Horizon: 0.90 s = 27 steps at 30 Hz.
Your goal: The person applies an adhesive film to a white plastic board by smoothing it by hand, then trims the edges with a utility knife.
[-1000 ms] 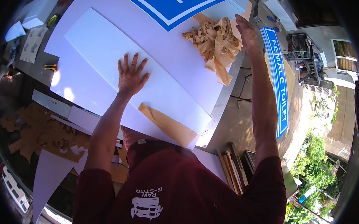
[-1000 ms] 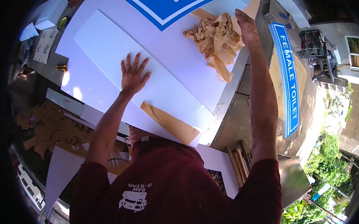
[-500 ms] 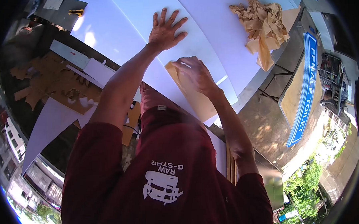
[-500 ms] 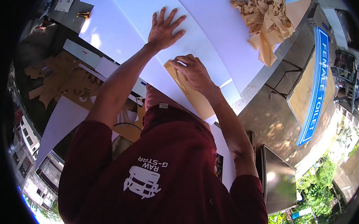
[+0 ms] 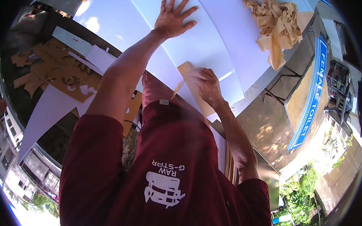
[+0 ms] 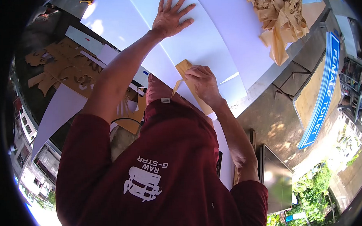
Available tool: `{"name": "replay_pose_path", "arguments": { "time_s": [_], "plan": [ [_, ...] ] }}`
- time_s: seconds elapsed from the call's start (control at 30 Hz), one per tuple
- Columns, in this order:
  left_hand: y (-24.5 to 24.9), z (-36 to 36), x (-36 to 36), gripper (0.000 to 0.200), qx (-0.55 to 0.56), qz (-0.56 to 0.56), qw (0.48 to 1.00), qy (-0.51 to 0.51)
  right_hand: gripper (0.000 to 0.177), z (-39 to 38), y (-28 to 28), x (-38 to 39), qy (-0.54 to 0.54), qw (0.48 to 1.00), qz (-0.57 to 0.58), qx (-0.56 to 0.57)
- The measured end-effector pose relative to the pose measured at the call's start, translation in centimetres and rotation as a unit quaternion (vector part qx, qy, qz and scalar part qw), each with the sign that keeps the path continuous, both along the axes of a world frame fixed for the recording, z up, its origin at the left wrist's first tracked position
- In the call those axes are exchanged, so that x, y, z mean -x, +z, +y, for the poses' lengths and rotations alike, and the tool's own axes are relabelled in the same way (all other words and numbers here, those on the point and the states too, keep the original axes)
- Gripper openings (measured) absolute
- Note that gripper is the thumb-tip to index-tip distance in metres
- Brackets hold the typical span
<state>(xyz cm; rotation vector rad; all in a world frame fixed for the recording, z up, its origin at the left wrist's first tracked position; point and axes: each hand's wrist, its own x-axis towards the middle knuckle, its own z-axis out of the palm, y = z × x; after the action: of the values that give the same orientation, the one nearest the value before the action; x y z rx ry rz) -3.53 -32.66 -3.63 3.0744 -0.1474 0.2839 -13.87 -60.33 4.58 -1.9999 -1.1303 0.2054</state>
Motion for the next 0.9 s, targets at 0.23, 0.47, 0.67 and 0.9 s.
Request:
{"name": "replay_pose_path", "arguments": {
  "time_s": [0.23,0.47,0.67,0.9],
  "plan": [
    [1.9,-0.1,0.1,0.069,0.039,0.059,0.998,-0.001,0.028,-11.2,4.0,7.5,-0.03,0.995,-0.003,0.09],
    [1.3,0.0,-0.1,0.069,0.018,0.025,0.999,-0.01,0.043,-20.1,5.6,13.3,-0.045,0.977,-0.022,0.206],
    [2.4,-0.5,0.2,0.061,-0.051,-0.087,0.994,-0.032,0.042,-24.9,6.4,17.8,-0.079,0.969,-0.02,0.234],
    [-0.5,0.9,-0.2,0.065,0.001,-0.074,0.996,-0.05,0.045,-29.8,8.0,21.8,-0.095,0.939,0.02,0.331]
  ]
}}
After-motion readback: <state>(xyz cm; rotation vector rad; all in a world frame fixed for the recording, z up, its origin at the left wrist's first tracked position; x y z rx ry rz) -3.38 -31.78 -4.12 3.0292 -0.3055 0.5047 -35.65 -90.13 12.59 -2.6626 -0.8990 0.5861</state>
